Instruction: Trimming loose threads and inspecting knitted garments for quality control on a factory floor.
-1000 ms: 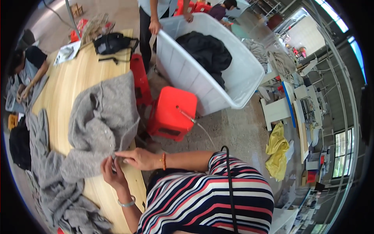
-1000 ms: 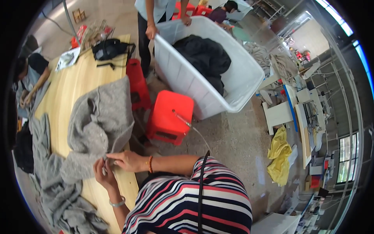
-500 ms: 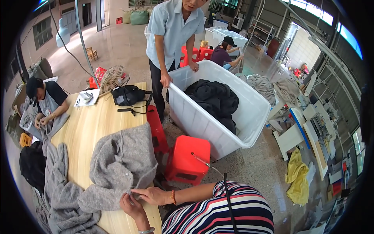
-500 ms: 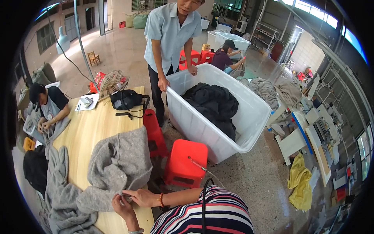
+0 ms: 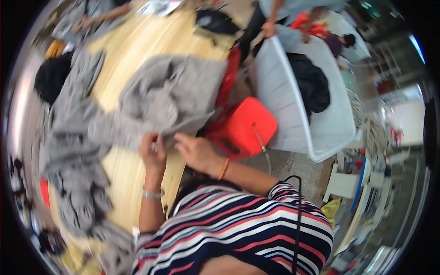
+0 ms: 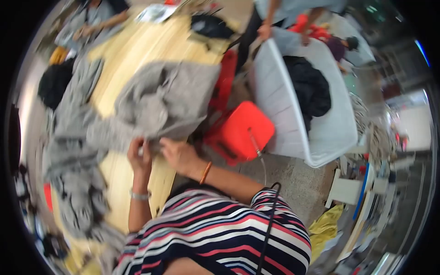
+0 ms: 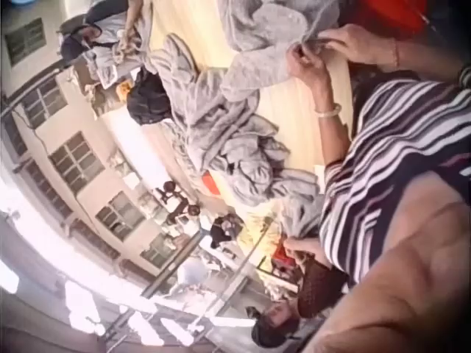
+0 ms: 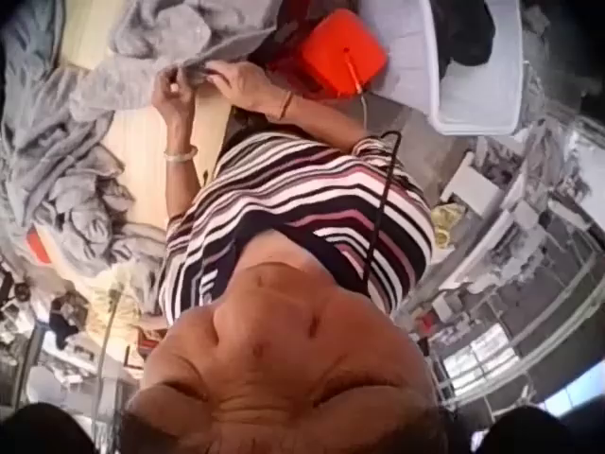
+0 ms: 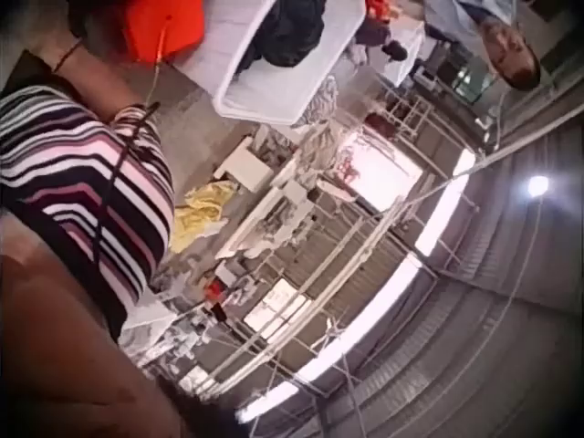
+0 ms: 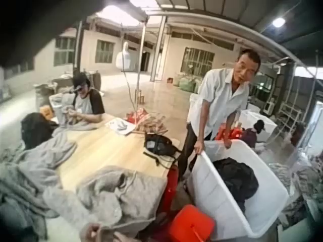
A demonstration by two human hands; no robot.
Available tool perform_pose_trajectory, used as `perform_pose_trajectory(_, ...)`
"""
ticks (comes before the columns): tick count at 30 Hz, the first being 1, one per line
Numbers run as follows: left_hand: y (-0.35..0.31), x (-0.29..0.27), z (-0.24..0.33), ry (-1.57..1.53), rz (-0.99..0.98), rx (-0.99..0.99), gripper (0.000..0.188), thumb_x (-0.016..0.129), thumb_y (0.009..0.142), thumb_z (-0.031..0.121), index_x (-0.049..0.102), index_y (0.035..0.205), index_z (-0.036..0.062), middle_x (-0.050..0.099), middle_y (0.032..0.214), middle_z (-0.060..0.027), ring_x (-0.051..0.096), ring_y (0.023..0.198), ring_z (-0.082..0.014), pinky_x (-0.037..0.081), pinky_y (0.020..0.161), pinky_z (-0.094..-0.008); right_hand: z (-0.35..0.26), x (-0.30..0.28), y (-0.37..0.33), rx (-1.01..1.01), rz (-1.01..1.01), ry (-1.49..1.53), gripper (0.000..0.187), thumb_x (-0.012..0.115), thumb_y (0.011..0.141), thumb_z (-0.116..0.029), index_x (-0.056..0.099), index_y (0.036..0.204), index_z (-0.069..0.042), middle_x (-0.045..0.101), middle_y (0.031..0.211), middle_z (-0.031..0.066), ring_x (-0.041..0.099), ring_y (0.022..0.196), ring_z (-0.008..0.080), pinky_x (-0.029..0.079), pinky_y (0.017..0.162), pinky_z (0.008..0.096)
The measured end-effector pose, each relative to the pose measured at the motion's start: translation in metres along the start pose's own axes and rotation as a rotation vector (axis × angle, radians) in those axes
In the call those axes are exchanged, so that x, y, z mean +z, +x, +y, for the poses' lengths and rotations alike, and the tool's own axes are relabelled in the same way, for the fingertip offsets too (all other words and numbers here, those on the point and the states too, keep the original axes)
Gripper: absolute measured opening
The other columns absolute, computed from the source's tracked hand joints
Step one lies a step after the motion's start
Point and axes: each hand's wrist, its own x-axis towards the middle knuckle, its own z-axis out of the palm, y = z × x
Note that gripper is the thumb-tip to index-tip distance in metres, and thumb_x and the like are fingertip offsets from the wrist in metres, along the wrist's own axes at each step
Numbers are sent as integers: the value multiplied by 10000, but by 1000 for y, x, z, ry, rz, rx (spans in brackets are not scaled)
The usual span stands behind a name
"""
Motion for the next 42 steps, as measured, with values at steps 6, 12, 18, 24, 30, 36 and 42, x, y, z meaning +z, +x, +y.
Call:
perform_pose_trajectory(6, -11, -3, -24, -179, -46, -237, 53, 617, 907, 49, 619, 919, -3, 610, 808, -2, 544, 739, -65, 454, 680, -219, -8, -2, 2, 12, -85, -31, 271, 589, 896, -154, 614, 1128, -16, 660, 869, 218, 652, 760, 382, 518, 643, 447)
perform_pose_trajectory(12, -13, 4, -43, -547, -116, -558, 62, 622, 917, 69, 609, 894, 14, 582, 790, 37, 495, 705, -29, 408, 630, -189, -12, -9, 13, 2, -227, -302, 266, 555, 909, -172, 582, 1136, -36, 667, 806, 184, 653, 712, 369, 523, 626, 465)
perform_pose_trajectory(18, -18, 16, -52, -313, -120, -470, 84, 609, 927, 93, 598, 864, 38, 532, 755, 68, 440, 665, -14, 343, 578, -180, -15, -11, 24, 62, -319, -418, 263, 548, 910, -190, 570, 1132, -51, 656, 762, 182, 653, 727, 378, 521, 629, 489)
perform_pose_trajectory(24, -16, 12, -60, -657, -138, -716, 70, 643, 914, 108, 608, 886, 53, 532, 740, 77, 427, 623, -8, 327, 555, -170, -4, -16, 29, 88, -396, -377, 190, 548, 905, -203, 590, 1000, -44, 660, 756, 205, 661, 742, 387, 533, 666, 491)
perform_pose_trajectory(30, -20, 16, -68, -811, -136, -787, 89, 658, 914, 130, 617, 918, 50, 556, 740, 64, 440, 602, -15, 337, 542, -172, 8, -18, 39, 76, -390, -216, 215, 547, 901, -214, 633, 1056, -92, 662, 794, 194, 643, 768, 397, 514, 667, 506)
perform_pose_trajectory(36, -28, 19, -58, -443, -128, -554, 171, 727, 851, 78, 643, 971, -10, 583, 764, 45, 519, 689, -37, 436, 621, -185, 2, -20, 38, 147, -388, -371, 237, 559, 895, -208, 635, 1087, -91, 667, 795, 196, 650, 767, 393, 518, 672, 507)
perform_pose_trajectory(42, -28, 18, -61, -433, -93, -467, 166, 744, 816, 44, 664, 946, -20, 600, 771, 19, 532, 677, -47, 447, 616, -200, -5, -20, 40, 139, -386, -389, 248, 556, 899, -202, 633, 1101, -79, 669, 794, 202, 651, 757, 395, 521, 672, 506)
